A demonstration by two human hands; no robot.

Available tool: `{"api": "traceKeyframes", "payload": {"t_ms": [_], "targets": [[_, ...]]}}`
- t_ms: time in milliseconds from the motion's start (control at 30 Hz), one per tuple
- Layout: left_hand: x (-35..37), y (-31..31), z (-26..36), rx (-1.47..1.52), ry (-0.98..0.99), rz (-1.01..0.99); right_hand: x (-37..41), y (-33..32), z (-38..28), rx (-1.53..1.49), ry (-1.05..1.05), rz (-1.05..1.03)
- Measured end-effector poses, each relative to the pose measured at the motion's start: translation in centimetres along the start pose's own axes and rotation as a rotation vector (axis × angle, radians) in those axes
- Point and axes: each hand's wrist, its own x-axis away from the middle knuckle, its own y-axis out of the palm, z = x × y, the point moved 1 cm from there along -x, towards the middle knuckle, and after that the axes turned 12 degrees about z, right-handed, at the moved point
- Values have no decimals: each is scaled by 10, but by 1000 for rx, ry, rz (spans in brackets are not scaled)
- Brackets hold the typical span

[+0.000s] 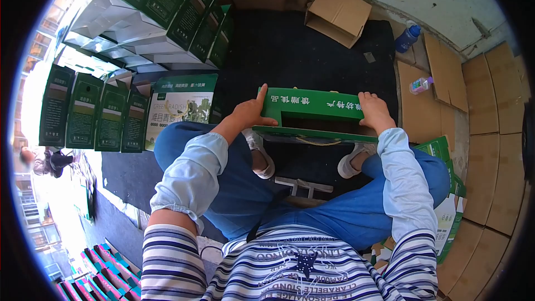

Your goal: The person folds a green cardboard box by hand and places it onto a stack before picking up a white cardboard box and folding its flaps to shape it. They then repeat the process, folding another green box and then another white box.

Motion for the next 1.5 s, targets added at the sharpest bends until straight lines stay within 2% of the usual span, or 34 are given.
{"api": "traceKeyframes", "payload": {"t_ms": [267, 600, 700, 733, 833, 867, 967, 1033, 1100, 1200, 1300, 1400, 1500], "targets": [[4, 5, -2, -27, 60, 26, 1, -1, 1, -7, 18, 0], [4, 15, 4, -123, -13, 78, 0, -1, 0, -28, 18, -11], [1, 19, 1, -85, 20, 101, 6, -21, 14, -131, 28, -43], [0, 21, -2, -98, 28, 115, 11, -30, 23, -63, 39, 73], [1, 22, -3, -114, 29, 112, 12, -56, 60, -251, 395, -443], [1, 22, -3, -118, 31, 113, 20, -55, 65, -416, 495, -503], [-3, 25, -6, -124, 52, 123, 41, -28, 70, -1131, 536, -472], [-1, 24, -6, -129, 44, 120, 48, -2, 65, -1040, 360, -388], [-1, 23, -3, -135, 23, 106, 48, 8, 63, -881, 365, -416], [-1, 24, -4, -126, 43, 128, 48, -1, 52, -582, 462, -275], [-2, 25, -6, -122, 56, 136, 45, 15, 50, -725, 433, -124], [1, 25, -5, -130, 60, 142, 37, 30, 51, -686, 357, -182], [2, 22, 0, -170, 38, 131, 36, 39, 48, -520, 296, -87]]}}
